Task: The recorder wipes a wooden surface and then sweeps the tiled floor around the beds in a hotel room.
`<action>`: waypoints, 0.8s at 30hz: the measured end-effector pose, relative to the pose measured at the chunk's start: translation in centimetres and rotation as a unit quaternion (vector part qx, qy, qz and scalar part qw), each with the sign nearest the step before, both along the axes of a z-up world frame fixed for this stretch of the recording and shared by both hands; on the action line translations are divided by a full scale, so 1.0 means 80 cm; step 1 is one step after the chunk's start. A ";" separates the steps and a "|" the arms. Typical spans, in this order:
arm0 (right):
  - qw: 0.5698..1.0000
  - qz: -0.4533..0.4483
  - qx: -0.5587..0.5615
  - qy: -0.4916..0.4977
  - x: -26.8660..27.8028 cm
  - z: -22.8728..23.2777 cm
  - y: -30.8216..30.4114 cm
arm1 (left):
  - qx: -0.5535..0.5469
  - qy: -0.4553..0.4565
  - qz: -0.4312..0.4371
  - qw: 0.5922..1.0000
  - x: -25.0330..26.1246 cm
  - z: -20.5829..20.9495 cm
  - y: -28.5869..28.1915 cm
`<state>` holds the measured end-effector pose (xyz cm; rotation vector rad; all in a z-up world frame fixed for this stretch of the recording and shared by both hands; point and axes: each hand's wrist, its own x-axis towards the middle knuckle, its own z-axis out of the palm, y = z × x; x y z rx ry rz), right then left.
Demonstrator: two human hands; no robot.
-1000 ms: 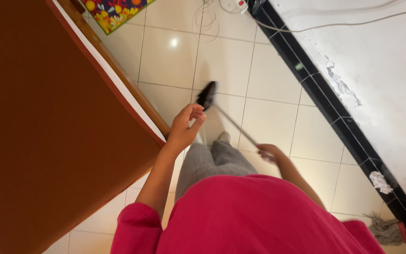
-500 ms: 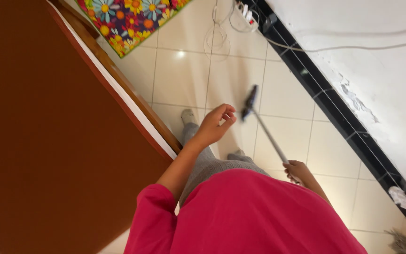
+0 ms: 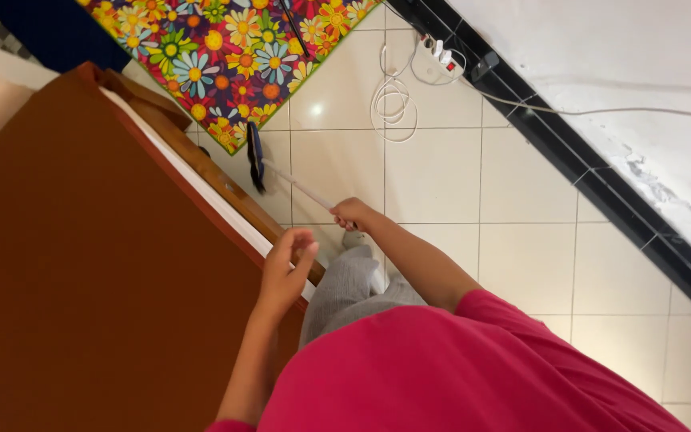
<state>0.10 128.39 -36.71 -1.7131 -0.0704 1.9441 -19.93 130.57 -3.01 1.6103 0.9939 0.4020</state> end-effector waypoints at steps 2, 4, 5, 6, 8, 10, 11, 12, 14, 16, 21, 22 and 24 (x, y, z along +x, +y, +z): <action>0.999 -0.046 -0.019 0.000 0.021 0.007 0.001 | -0.008 -0.006 -0.002 1.000 -0.017 -0.026 0.017; 0.995 -0.090 -0.042 -0.001 0.047 -0.001 -0.038 | -0.020 -0.012 -0.002 1.000 -0.025 -0.041 0.028; 0.985 -0.158 -0.064 0.003 0.063 -0.012 -0.076 | -0.036 -0.008 -0.009 0.999 -0.023 -0.043 0.034; 0.970 -0.227 -0.082 0.005 0.080 -0.020 -0.111 | -0.049 -0.005 -0.018 0.999 -0.020 -0.044 0.042; 0.957 -0.271 -0.101 -0.010 0.101 -0.008 -0.239 | -0.051 -0.022 -0.064 0.996 0.000 -0.045 0.058; 0.941 -0.316 -0.117 -0.025 0.104 0.017 -0.369 | -0.050 -0.041 -0.113 0.991 0.024 -0.040 0.071; 0.920 -0.356 -0.159 -0.046 0.097 0.035 -0.433 | -0.028 -0.037 -0.139 0.989 0.039 -0.034 0.078; 0.894 -0.396 -0.202 -0.065 0.090 0.055 -0.500 | -0.007 -0.034 -0.165 0.986 0.058 -0.029 0.082; 0.879 -0.407 -0.238 -0.075 0.076 0.045 -0.595 | -0.011 -0.062 -0.197 0.978 0.093 -0.034 0.085; 0.861 -0.422 -0.273 -0.081 0.055 0.033 -0.648 | -0.016 -0.090 -0.233 0.968 0.128 -0.035 0.080; 0.857 -0.331 -0.268 -0.291 -0.001 0.098 -0.575 | -0.039 -0.116 -0.333 0.935 0.202 -0.019 0.034; 0.853 -0.342 -0.270 -0.289 -0.014 0.127 -0.558 | -0.038 -0.117 -0.343 0.931 0.212 -0.018 0.022; 0.886 -0.299 -0.236 -0.265 -0.040 0.185 -0.524 | -0.056 -0.082 -0.400 0.911 0.231 -0.016 -0.004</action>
